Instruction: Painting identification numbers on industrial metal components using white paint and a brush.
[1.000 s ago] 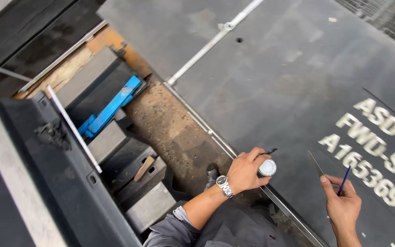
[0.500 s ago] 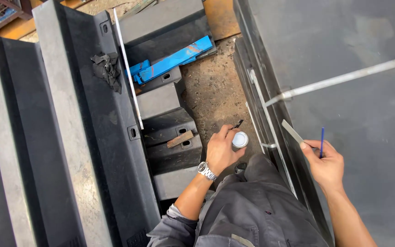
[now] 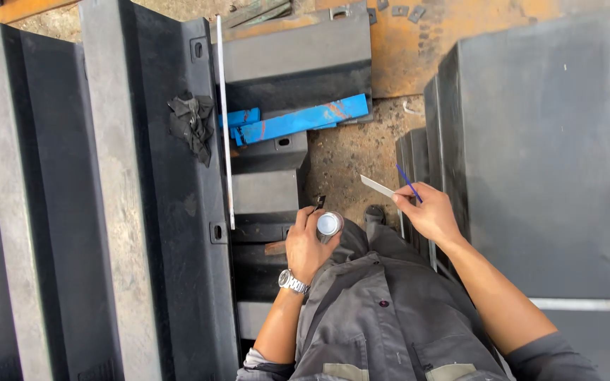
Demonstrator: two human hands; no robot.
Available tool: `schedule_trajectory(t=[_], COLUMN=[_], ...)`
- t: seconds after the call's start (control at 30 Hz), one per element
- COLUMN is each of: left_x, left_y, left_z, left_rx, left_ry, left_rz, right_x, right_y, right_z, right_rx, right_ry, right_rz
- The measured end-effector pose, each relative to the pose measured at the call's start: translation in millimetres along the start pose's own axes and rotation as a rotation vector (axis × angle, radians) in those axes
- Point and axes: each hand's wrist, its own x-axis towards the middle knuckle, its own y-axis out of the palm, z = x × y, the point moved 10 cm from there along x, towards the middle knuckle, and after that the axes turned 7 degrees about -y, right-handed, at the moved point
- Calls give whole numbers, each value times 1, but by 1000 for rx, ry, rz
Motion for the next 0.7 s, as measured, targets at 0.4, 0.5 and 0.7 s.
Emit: schedule_trajectory(t=[0.4,0.5,0.7], left_x=[253,313,408], left_y=[-6,-7,-14], left_z=[28,24,3], left_rx=[-44,-49,-48], left_ry=[-159,-120,-88], left_rz=[-74,-5,-94], right_x=[293,353,477], right_y=[10,-9,-63], right_z=[129,153,168], right_rx=[-177,-175,-99], right_ry=[-202,-227,-165], right_rz=[101,77,-21])
